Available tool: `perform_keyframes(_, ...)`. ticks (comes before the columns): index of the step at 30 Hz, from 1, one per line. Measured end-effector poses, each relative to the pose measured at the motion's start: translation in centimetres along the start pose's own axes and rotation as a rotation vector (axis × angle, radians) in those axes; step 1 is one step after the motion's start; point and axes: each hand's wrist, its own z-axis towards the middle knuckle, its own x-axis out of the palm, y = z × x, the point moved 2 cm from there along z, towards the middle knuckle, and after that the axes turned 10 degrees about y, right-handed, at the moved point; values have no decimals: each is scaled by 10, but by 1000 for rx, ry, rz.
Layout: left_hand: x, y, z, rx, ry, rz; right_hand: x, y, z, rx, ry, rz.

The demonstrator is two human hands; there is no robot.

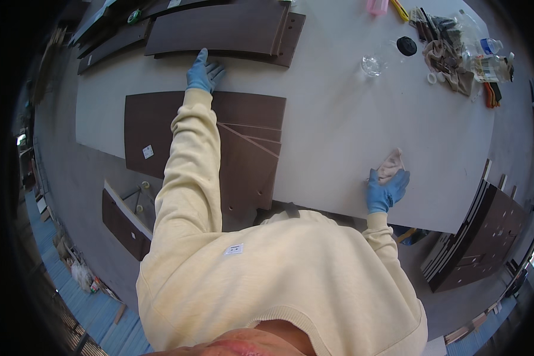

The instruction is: The person wipes brown wood panels with a cloth, occasionally pouring liquid from a bottle onto the cloth. They flip panels to clean both sides, stack cleaned panels, and move around the workspace to retrieve and place panels.

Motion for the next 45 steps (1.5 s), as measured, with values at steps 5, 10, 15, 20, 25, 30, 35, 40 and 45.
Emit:
perform_keyframes(5,24,4,57,-31,-105,25,19,-6,-11,72,-77,61)
perform_keyframes(10,27,-7,65,-75,-204,187,29,11,-1,-142,-100,645)
perform_keyframes(15,16,-6,70,-36,-238,119,29,47,-3,-153,13,897)
perform_keyframes(20,9,14,109,-71,265,-59,26,68,-20,-253,-88,679)
perform_keyframes(25,12,38,153,-181,177,185,25,74,-38,-232,1,496)
perform_keyframes(30,-20,38,175,-144,7,334,22,74,-59,-247,-16,522)
perform_keyframes(35,-31,28,159,-259,-127,431,14,66,-68,-257,13,592)
perform_keyframes(40,-40,17,124,-98,47,337,-6,65,-70,-60,252,950)
perform_keyframes(45,-52,-9,103,66,340,42,-43,77,-72,62,399,1049)
